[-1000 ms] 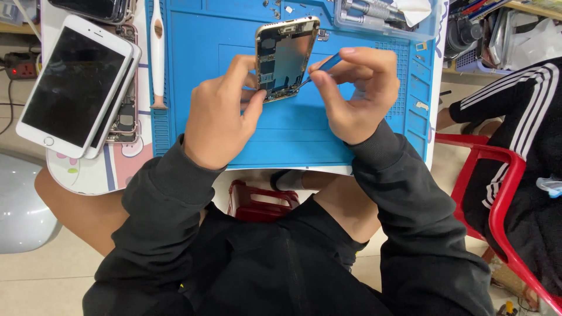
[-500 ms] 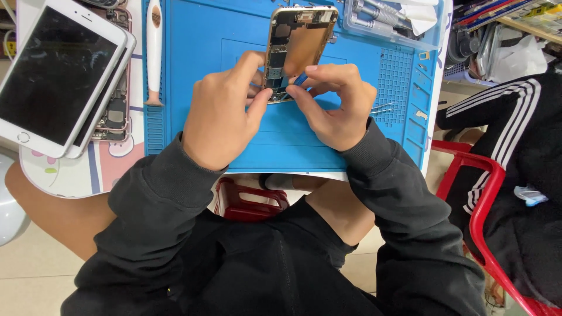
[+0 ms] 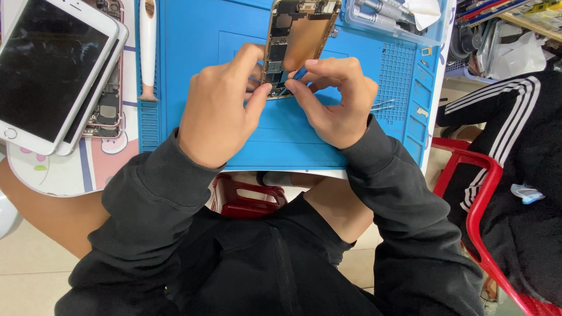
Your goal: The person disassembles a smartphone on a blue work mat, using tweezers and a screwdriver to remove screws and disconnect internal components. They lift the motherboard and battery, then reposition the phone to continue working on the internal assembly.
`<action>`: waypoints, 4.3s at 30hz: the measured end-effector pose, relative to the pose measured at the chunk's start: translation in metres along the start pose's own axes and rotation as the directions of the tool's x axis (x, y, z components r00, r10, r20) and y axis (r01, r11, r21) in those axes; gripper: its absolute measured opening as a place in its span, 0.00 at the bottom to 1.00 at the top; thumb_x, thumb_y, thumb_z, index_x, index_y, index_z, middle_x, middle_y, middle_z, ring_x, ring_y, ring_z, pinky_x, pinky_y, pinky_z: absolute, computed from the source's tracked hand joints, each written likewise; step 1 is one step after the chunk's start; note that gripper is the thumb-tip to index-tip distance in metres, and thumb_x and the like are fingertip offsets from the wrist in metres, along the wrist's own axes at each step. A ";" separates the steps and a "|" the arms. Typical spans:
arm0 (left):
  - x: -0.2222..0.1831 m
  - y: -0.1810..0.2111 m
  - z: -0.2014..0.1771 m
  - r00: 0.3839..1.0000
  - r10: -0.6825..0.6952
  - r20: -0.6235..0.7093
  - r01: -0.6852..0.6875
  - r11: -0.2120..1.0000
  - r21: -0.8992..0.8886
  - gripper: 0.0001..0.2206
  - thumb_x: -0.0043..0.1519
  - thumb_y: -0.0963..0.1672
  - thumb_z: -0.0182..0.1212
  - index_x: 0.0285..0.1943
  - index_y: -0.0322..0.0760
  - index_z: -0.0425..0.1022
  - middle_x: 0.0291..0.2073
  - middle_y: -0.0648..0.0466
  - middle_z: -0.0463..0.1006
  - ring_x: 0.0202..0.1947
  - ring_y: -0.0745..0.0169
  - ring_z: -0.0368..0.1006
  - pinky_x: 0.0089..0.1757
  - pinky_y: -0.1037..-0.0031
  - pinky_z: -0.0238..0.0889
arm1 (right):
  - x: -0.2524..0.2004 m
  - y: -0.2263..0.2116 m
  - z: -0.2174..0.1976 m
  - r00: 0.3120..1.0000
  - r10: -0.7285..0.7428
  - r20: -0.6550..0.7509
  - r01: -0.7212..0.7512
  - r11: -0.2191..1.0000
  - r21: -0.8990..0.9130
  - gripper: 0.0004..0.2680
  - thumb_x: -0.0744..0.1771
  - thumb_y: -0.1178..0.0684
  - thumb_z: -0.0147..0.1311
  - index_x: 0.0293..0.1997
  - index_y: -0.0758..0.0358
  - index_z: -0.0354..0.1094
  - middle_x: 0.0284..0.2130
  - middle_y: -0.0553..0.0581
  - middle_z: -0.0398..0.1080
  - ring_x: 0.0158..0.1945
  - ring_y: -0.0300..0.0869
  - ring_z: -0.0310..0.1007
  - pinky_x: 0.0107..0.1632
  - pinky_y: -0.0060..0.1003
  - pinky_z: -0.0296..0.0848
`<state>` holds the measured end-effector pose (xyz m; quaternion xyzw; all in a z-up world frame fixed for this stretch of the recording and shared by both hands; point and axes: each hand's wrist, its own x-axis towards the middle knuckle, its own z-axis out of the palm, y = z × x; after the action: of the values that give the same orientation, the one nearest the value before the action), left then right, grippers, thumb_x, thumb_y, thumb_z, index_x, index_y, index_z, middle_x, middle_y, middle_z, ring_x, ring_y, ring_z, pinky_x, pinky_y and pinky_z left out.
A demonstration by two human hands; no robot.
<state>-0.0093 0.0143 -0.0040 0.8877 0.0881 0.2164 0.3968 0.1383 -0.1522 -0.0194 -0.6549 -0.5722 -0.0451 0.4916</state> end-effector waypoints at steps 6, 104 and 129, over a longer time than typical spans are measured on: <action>0.000 -0.001 0.001 1.000 -0.012 0.005 0.012 1.000 -0.021 0.12 0.68 0.38 0.65 0.56 0.36 0.66 0.37 0.50 0.85 0.29 0.52 0.83 0.29 0.62 0.69 | 0.002 -0.001 -0.001 1.000 -0.014 0.014 0.015 1.000 -0.015 0.15 0.70 0.67 0.68 0.58 0.61 0.63 0.41 0.59 0.70 0.39 0.47 0.82 0.40 0.39 0.89; -0.001 0.002 0.002 1.000 -0.023 0.009 0.023 1.000 0.002 0.16 0.70 0.39 0.62 0.65 0.43 0.67 0.33 0.58 0.80 0.29 0.52 0.77 0.28 0.59 0.64 | 0.020 -0.008 -0.005 0.990 -0.144 -0.001 0.143 0.985 -0.098 0.08 0.71 0.63 0.66 0.54 0.58 0.74 0.40 0.57 0.78 0.39 0.46 0.75 0.49 0.43 0.65; -0.001 0.002 0.003 1.000 -0.008 0.011 0.008 1.000 0.023 0.17 0.69 0.39 0.63 0.65 0.42 0.67 0.39 0.55 0.85 0.35 0.51 0.83 0.32 0.59 0.71 | 0.014 -0.007 -0.004 0.987 -0.157 -0.017 0.153 0.978 -0.142 0.12 0.71 0.61 0.69 0.60 0.58 0.72 0.34 0.53 0.77 0.32 0.44 0.65 0.47 0.42 0.66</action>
<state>-0.0093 0.0109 -0.0047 0.8929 0.0920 0.2091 0.3880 0.1396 -0.1458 -0.0049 -0.6405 -0.6099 -0.1325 0.4474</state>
